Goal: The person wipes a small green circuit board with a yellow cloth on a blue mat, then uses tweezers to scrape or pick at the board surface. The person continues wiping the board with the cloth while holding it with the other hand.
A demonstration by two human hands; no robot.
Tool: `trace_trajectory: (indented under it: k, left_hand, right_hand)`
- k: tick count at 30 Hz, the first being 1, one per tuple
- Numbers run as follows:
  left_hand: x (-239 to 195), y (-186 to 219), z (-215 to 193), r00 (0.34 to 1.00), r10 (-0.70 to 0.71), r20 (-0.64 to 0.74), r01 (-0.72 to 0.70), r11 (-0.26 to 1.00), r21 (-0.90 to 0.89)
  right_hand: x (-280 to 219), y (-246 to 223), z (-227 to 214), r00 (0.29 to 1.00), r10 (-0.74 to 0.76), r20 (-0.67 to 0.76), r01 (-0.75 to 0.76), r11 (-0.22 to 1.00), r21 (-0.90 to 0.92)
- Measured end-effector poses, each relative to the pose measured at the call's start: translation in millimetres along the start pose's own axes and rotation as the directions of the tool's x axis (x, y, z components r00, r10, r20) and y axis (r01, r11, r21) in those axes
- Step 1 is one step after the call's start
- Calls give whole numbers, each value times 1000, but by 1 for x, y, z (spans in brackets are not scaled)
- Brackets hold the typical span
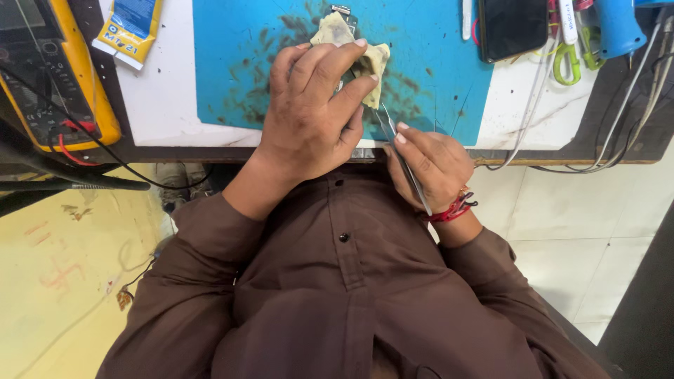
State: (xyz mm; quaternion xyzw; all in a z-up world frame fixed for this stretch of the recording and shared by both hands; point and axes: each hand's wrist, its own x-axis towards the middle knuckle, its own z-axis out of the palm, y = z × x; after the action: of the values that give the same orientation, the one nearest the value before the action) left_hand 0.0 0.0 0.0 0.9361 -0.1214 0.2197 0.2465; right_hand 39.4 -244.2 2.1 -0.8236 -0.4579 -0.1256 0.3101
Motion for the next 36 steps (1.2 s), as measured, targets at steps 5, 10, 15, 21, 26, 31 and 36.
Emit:
trace_trajectory:
  k: [5,10,15,21,26,31,36]
  left_hand:
    - [10,4,-7,1000,4,1,-4,998,-68]
    - [28,10,-25,1000,-23,14,26,936,-352]
    - [45,9,-38,996,79,49,-44,866,-498]
    - [30,21,-38,943,-110,314,329,183,-926]
    - [10,29,-21,855,-252,453,382,-284,-879]
    - [1,24,-19,879,-275,389,338,-216,-916]
    - [1,22,-25,895,-241,374,322,-230,-918]
  right_hand:
    - [11,-3,2,999,22,-29,-22,1000,10]
    - [21,-6,-6,993,63,-102,-48,989,136]
    - [25,-6,-27,978,40,-205,19,960,281]
    - [22,-9,-23,962,166,-216,-18,830,557]
    - [25,-8,-15,982,125,-145,-34,859,511]
    - [28,-14,-17,968,244,-62,-143,735,663]
    - [40,-16,-20,982,148,-115,-59,826,561]
